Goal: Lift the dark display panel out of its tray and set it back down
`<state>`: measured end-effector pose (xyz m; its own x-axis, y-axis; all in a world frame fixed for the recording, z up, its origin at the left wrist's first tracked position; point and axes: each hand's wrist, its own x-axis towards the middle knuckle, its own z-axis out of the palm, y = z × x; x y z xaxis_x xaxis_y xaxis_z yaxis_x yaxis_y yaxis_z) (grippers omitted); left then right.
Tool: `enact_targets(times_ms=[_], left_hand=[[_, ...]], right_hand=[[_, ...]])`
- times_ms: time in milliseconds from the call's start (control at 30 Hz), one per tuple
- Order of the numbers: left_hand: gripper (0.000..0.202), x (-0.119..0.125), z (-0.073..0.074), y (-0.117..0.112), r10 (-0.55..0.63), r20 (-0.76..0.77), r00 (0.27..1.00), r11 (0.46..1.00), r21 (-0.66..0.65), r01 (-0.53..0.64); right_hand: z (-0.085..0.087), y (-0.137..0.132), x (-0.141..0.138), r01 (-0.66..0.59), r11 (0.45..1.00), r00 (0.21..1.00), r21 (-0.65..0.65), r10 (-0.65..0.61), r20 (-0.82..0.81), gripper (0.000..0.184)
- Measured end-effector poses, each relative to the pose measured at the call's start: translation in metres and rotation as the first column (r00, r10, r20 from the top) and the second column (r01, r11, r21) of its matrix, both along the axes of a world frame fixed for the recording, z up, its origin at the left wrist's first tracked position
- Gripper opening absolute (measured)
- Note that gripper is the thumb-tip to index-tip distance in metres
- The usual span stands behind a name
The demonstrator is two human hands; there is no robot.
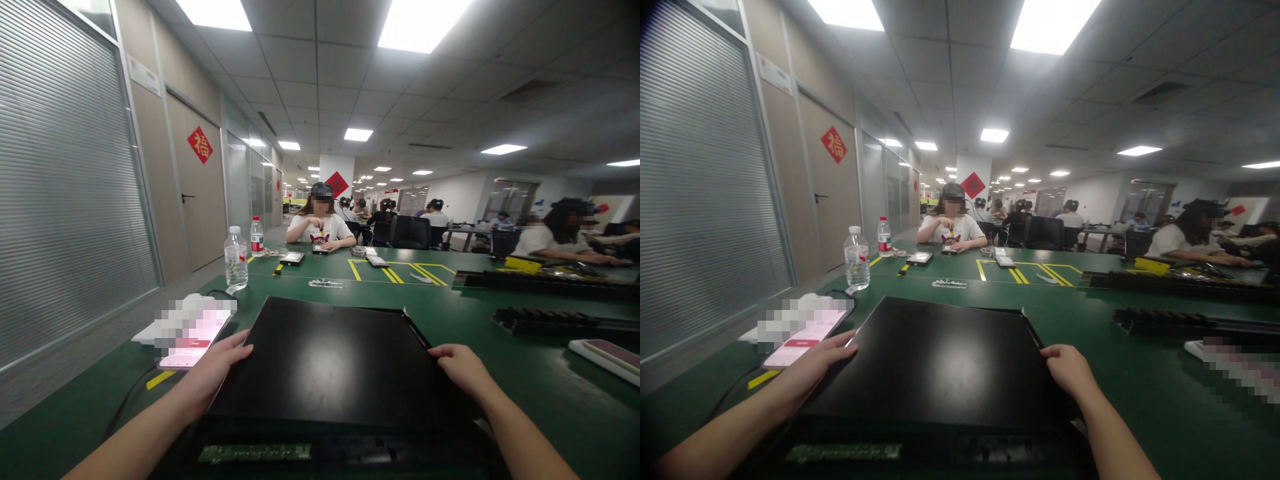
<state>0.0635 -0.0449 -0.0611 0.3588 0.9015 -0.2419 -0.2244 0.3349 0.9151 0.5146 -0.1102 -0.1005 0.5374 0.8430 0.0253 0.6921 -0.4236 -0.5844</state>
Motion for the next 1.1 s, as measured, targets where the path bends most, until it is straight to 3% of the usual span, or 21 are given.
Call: enact_targets(times_ms=[267, 533, 667, 767, 1100], left_hand=[[0.065, -0.004, 0.001, 0.002, -0.025, -0.029, 0.999, 1.0, 0.015, 0.025], [0.047, -0.018, -0.008, 0.011, 0.033, -0.126, 0.992, 0.976, 0.218, -0.005], [0.041, -0.023, -0.015, 0.018, 0.199, -0.42, 0.886, 0.913, 0.408, -0.012], [0.04, -0.026, -0.02, 0.022, 0.285, -0.485, 0.827, 0.885, 0.464, -0.032], [0.015, -0.022, -0.021, 0.016, 0.227, -0.576, 0.785, 0.824, 0.543, 0.16]], right_hand=[[-0.003, 0.008, -0.002, 0.007, 1.0, 1.0, -0.016, -0.007, 0.002, 0.034], [-0.01, 0.009, -0.003, -0.02, 1.0, 0.994, 0.017, 0.022, -0.106, 0.034], [-0.011, 0.009, -0.003, -0.019, 0.999, 0.991, 0.027, 0.023, -0.134, 0.033], [-0.011, 0.008, -0.003, -0.021, 0.999, 0.99, 0.039, 0.026, -0.136, 0.033], [-0.006, 0.005, -0.01, -0.094, 0.995, 0.952, 0.025, 0.098, -0.289, 0.039]])
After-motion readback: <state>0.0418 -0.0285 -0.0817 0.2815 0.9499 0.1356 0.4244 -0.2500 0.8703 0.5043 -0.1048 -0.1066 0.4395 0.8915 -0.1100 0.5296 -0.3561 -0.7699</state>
